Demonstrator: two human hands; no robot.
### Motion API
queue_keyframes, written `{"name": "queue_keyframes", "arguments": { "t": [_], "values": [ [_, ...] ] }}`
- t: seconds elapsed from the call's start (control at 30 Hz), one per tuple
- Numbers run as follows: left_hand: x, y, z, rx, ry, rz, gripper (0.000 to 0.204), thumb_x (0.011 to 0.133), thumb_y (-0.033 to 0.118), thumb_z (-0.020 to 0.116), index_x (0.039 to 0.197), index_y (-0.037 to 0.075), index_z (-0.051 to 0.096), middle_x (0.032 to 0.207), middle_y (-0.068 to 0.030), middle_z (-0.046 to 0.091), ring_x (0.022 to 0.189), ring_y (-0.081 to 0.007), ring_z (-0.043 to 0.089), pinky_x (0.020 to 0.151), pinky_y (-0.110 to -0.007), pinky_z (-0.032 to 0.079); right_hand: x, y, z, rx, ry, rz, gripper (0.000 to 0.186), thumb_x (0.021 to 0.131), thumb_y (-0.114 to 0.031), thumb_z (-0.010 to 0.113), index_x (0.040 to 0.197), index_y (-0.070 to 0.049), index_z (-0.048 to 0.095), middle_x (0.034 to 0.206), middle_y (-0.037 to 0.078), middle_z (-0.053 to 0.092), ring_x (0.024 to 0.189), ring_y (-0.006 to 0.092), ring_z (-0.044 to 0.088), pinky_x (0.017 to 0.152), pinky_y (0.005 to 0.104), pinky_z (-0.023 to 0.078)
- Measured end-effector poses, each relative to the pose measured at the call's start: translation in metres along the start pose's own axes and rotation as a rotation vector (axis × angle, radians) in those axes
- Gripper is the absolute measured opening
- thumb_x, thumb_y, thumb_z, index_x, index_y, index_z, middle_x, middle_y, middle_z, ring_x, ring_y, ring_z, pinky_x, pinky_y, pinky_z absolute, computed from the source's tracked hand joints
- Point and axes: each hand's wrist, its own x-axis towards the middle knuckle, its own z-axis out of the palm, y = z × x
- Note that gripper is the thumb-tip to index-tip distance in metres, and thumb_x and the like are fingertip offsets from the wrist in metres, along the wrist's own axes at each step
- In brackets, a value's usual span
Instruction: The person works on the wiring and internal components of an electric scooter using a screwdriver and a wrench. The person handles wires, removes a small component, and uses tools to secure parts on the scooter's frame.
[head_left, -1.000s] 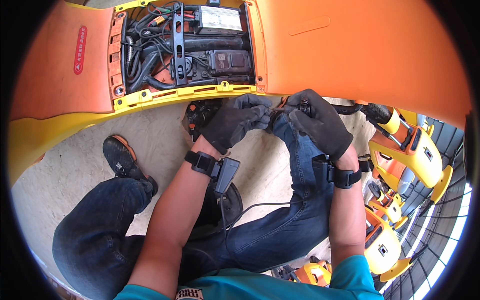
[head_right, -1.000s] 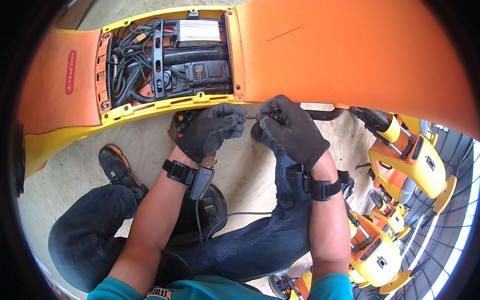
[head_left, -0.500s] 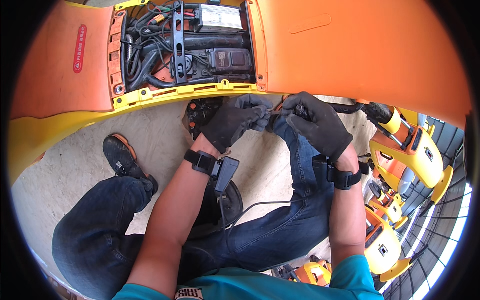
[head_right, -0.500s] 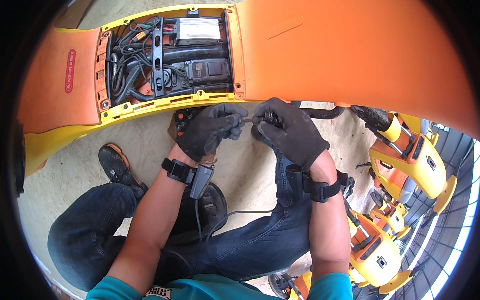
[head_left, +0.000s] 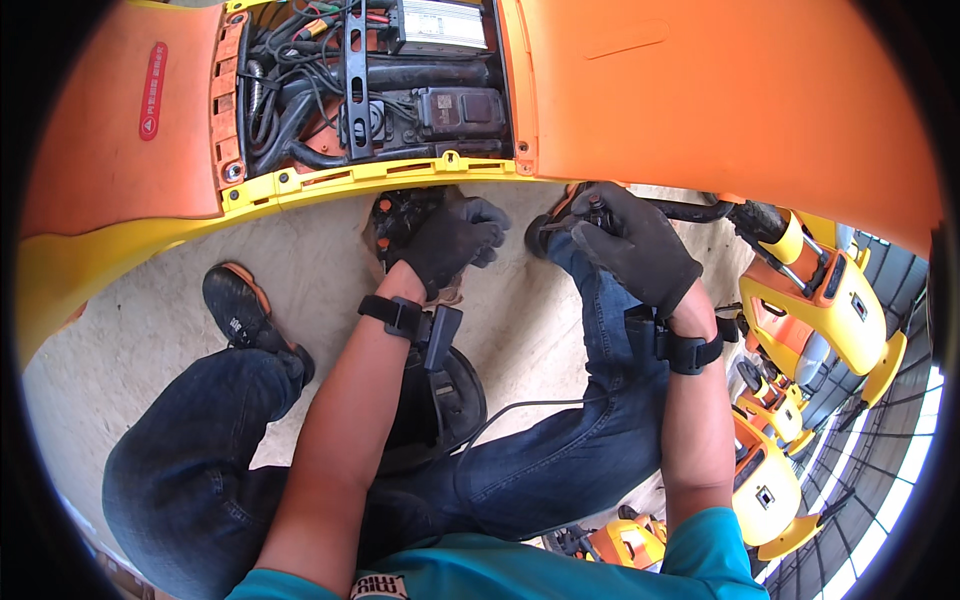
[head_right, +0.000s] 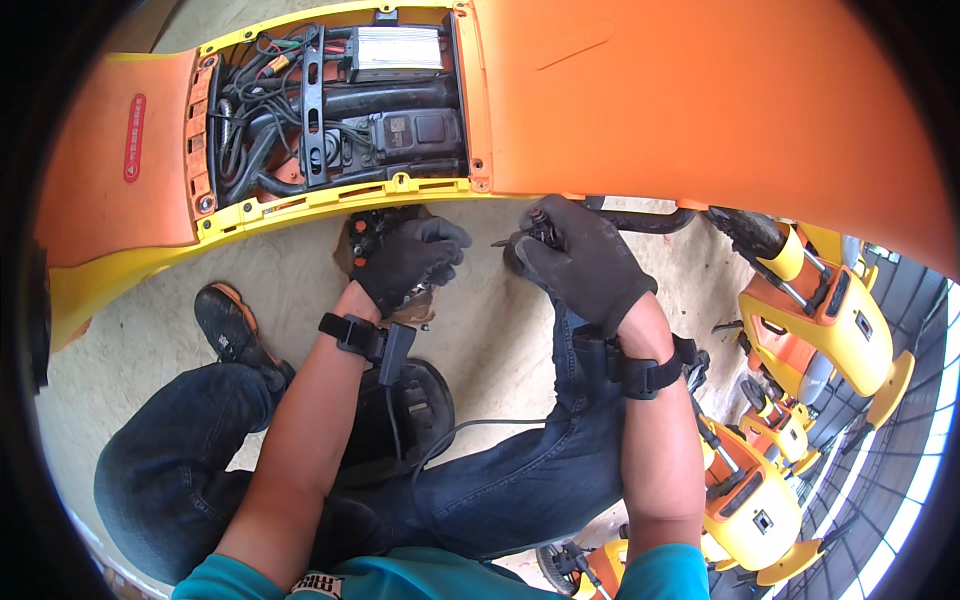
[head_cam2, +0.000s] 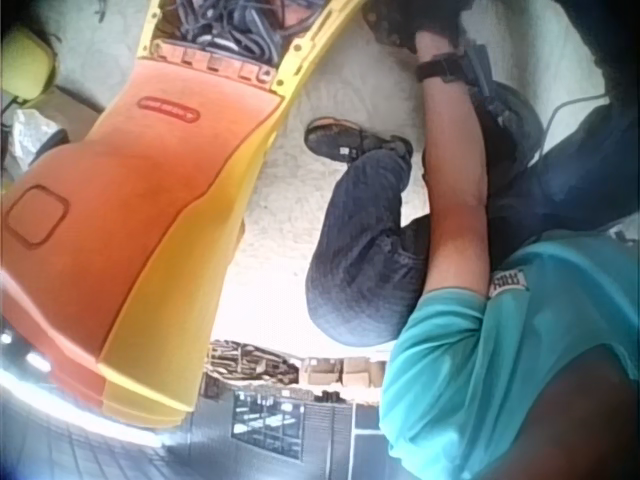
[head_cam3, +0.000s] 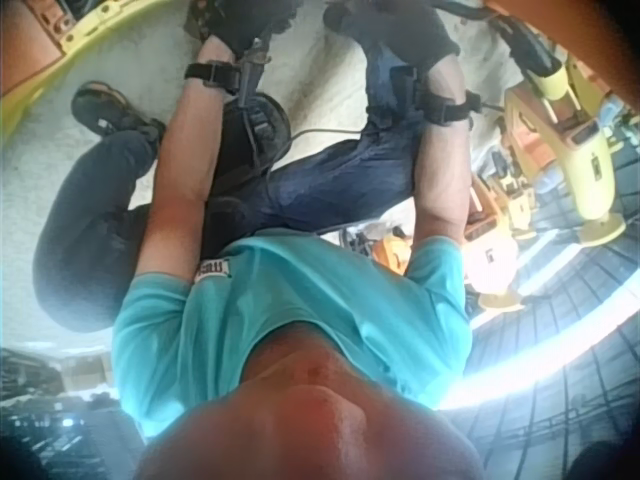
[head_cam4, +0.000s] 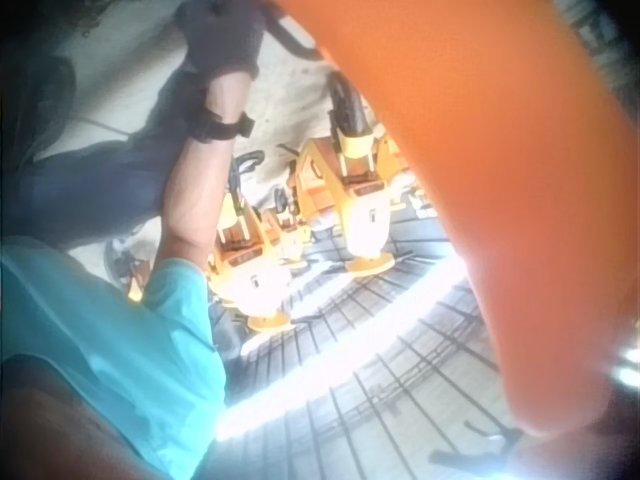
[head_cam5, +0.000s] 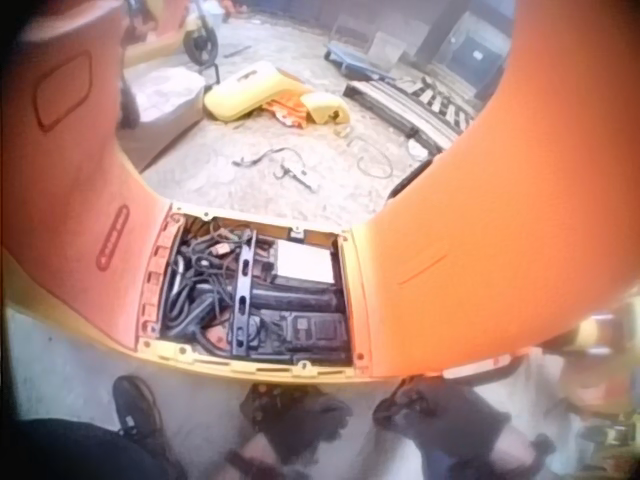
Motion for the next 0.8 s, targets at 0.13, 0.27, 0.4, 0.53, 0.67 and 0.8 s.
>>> {"name": "queue_keyframes", "arguments": {
  "t": [0.13,0.27,0.4,0.53,0.67,0.8],
  "values": [
    [0.016,-0.070,-0.065,1.108,0.403,0.340,0.028,0.089,0.021,0.055,0.101,0.000,0.068,0.089,-0.0205,0.069,0.082,-0.0343,0.067,0.075,-0.043,0.054,0.003,-0.004,-0.002,-0.016,-0.061,0.030,0.022,0.085,-0.016,0.065,0.101,-0.001,0.061,0.083,0.016,0.066,0.076,0.0285,0.064,0.073,0.0370,0.050],
    [0.019,-0.071,-0.059,1.107,0.525,0.173,0.032,0.089,0.023,0.050,0.104,0.001,0.068,0.103,-0.0229,0.068,0.095,-0.0417,0.064,0.085,-0.049,0.051,0.000,0.013,-0.010,0.011,0.046,0.038,0.022,0.086,-0.018,0.067,0.099,-0.001,0.061,0.082,0.015,0.066,0.075,0.0253,0.064,0.071,0.0349,0.050],
    [0.012,-0.050,-0.061,1.184,0.488,-0.045,0.034,0.091,0.024,0.050,0.108,0.002,0.068,0.107,-0.0249,0.067,0.101,-0.0407,0.064,0.087,-0.049,0.051,0.003,0.006,-0.006,0.035,0.100,0.093,0.020,0.088,-0.018,0.065,0.099,-0.001,0.062,0.079,0.011,0.066,0.069,0.0196,0.061,0.066,0.0314,0.048],
    [0.015,-0.054,-0.071,1.094,0.568,-0.110,0.036,0.091,0.027,0.051,0.111,0.001,0.067,0.108,-0.0248,0.067,0.102,-0.0405,0.064,0.090,-0.048,0.051,0.004,-0.010,-0.007,0.231,0.172,0.179,0.023,0.089,-0.020,0.064,0.102,0.000,0.063,0.075,0.007,0.066,0.057,0.0098,0.057,0.054,0.0258,0.045],
    [0.019,-0.070,-0.076,1.111,0.707,0.129,0.042,0.092,0.034,0.053,0.116,0.002,0.065,0.117,-0.0245,0.064,0.109,-0.0394,0.061,0.094,-0.047,0.049,0.002,-0.014,-0.004,0.213,0.193,0.182,0.025,0.089,-0.020,0.064,0.104,0.000,0.063,0.076,0.007,0.068,0.052,0.0083,0.054,0.048,0.0243,0.042],
    [0.017,-0.065,-0.067,0.990,0.665,0.132,0.042,0.094,0.031,0.051,0.122,0.002,0.061,0.125,-0.0230,0.061,0.114,-0.0373,0.059,0.098,-0.045,0.046,0.001,-0.015,-0.009,0.232,0.137,0.196,0.025,0.089,-0.020,0.064,0.103,0.001,0.062,0.079,0.006,0.068,0.055,0.0086,0.055,0.052,0.0244,0.044]
  ]
}}
